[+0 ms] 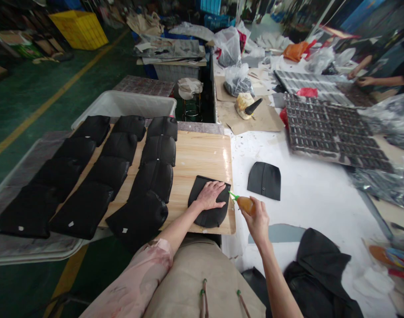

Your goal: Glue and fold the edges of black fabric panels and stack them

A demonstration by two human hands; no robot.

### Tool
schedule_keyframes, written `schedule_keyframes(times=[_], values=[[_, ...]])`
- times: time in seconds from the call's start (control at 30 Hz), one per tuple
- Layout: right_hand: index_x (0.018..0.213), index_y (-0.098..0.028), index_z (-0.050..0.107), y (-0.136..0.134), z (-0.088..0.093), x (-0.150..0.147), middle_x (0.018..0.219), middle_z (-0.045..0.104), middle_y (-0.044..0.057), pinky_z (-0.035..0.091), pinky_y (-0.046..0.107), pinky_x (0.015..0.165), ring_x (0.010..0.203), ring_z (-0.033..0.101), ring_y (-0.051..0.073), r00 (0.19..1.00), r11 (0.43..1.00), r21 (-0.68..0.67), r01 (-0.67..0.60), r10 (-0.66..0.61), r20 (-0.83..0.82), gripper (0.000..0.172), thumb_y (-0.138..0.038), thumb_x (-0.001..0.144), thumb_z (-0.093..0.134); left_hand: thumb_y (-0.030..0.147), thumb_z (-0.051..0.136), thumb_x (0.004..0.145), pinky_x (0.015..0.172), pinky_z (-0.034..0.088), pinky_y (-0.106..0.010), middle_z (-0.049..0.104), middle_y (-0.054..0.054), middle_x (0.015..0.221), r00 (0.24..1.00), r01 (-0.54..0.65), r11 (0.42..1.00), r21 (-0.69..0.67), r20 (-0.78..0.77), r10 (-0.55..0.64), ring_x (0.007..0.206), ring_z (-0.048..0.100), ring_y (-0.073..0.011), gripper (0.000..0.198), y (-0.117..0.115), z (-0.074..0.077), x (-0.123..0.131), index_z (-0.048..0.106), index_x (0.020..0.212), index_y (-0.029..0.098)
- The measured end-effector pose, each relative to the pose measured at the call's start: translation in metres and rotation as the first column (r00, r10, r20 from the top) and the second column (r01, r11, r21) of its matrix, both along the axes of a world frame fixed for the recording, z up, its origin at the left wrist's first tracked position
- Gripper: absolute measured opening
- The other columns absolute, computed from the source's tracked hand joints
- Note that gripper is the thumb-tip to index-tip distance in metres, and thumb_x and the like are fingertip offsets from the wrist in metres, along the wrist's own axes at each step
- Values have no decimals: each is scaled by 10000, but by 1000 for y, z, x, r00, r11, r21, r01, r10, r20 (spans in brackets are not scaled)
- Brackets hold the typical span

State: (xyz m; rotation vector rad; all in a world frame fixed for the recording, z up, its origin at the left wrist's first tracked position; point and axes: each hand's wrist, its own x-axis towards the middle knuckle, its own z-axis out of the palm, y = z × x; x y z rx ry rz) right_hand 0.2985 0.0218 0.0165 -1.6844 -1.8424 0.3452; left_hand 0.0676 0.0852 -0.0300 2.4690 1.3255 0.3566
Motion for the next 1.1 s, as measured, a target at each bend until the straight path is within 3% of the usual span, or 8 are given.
schedule_keyframes(times=[0.33,0.6,1.1], values=[[1204,-201,551,20,-4,-5,1018,594,100,504,410,792,930,593,281,999,999,22,23,-23,-36,405,-460,893,560,541,610,824,1127,279,-460,447,-92,1479,1000,2,1000,-4,-4,-2,1334,384,-282,695,0,-2,0,434,1409,210],[1218,-201,542,4,-3,1,1027,586,96,508,403,774,903,602,275,1000,1000,-20,-19,19,-19,409,-447,892,573,530,625,814,1117,293,-450,466,-91,1455,1000,1,1000,-3,12,0,1316,399,-279,665,0,2,0,459,1372,206],[1216,-222,539,-15,3,0,1019,589,88,511,395,746,884,610,272,1000,998,-60,15,-16,-21,400,-453,891,570,529,622,809,1138,269,-461,433,-86,1480,1000,-1,1000,-18,-11,1,1331,377,-290,707,0,-2,1,416,1416,231]])
